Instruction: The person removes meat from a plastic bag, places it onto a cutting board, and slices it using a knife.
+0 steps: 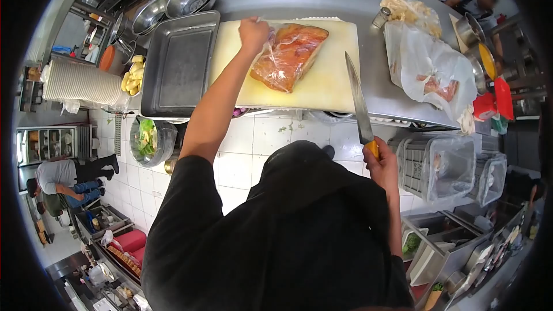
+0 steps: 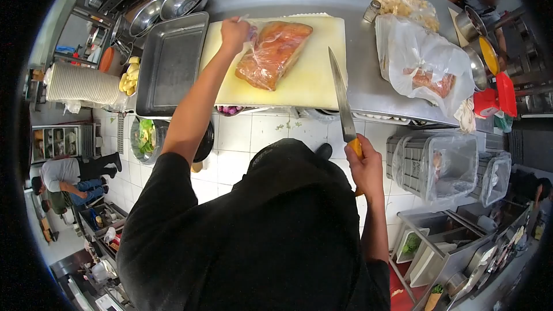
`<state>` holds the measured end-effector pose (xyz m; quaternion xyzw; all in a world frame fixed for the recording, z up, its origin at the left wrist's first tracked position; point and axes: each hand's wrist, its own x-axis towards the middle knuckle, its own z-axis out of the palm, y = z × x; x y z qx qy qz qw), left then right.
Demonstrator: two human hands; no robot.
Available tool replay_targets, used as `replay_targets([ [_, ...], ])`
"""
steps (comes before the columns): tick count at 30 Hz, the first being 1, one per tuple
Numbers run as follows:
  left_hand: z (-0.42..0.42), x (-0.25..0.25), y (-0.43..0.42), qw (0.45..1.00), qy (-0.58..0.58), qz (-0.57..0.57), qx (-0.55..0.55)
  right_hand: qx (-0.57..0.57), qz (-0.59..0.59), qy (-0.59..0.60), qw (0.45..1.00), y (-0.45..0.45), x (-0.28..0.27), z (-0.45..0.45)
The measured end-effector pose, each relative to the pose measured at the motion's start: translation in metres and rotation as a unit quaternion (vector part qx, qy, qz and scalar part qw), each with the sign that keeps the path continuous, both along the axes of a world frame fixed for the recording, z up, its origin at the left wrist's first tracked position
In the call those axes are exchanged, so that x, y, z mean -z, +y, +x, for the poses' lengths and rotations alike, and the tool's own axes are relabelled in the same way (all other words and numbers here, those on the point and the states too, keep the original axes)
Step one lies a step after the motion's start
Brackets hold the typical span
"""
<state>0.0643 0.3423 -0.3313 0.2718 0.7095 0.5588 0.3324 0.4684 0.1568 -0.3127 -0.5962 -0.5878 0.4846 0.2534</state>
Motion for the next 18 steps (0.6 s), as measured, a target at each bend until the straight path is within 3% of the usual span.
replay_targets([
  [4,0.008,0.041,0.049,0.996,0.076,0.051,-0.023,-0.007,0.014,-0.009,1.0,0.002,-0.006,-0.003],
  [5,0.028,0.012,0.044,0.995,0.036,0.091,-0.031,-0.007,0.021,0.001,1.0,0.002,-0.005,-0.005],
  [8,0.047,-0.086,0.028,0.982,0.025,0.117,0.147,0.009,0.026,0.02,0.999,-0.001,-0.004,-0.011],
  [11,0.046,-0.094,0.032,0.971,0.116,0.144,0.153,0.006,0.041,0.029,0.999,0.012,-0.01,-0.02],
  [14,0.023,-0.071,0.026,0.992,0.04,0.084,0.083,-0.012,0.041,0.032,0.999,0.021,-0.012,-0.029],
  [18,0.006,-0.076,0.008,0.993,-0.029,0.096,0.056,-0.03,0.019,0.03,0.999,0.023,-0.008,-0.036],
])
